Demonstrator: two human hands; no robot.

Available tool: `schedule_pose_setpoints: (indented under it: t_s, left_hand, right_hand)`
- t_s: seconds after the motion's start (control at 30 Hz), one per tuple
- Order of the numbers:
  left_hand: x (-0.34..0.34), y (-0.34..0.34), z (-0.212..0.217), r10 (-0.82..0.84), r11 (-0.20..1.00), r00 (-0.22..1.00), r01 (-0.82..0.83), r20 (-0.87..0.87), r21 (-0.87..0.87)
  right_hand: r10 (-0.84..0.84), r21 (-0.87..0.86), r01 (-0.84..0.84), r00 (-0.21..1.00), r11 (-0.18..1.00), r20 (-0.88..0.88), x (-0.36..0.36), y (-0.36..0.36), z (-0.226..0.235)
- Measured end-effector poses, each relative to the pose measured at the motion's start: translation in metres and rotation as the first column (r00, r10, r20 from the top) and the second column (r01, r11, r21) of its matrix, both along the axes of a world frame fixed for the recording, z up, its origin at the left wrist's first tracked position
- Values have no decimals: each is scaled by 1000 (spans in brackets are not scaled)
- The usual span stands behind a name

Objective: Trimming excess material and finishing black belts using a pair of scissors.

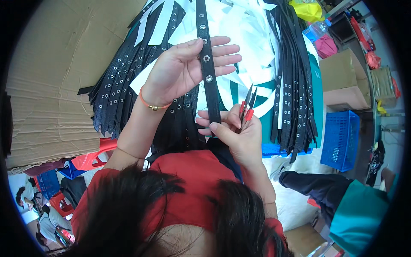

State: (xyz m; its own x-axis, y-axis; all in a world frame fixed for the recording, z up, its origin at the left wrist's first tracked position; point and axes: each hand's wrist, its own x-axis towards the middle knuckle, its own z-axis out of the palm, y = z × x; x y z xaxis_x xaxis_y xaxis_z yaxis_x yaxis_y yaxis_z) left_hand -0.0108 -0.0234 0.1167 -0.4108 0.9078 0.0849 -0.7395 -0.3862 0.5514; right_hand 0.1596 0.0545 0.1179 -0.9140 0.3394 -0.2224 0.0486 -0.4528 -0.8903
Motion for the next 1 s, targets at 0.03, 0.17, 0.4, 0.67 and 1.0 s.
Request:
schedule_pose_setpoints:
  t_s: [0.03, 0.17, 0.4, 0.67, 1.0]
  left_hand:
    - [1, 2, 0, -3, 1000, 1000, 3, 3, -2]
    - [4, 4, 0, -40, 999, 997, 39, 72, 8]
    - [1, 9, 4, -66, 998, 991, 64, 115, 24]
    - [-48, 45, -3, -8, 996, 991, -4, 137, 84]
    - [-383, 66, 44, 46, 976, 973, 4, -225, 217]
  right_hand:
    - [-7, -2, 7, 1000, 1000, 2, 1, 1, 0]
    - [-18, -21, 19, 1000, 1000, 18, 5, 7, 4]
    - [-24, -26, 25, 1000, 999, 19, 12, 10, 4]
    - [-49, 190, 37, 997, 981, 58, 48, 53, -3]
    - [-692, 282, 655, 721, 701, 44, 307, 244, -47]
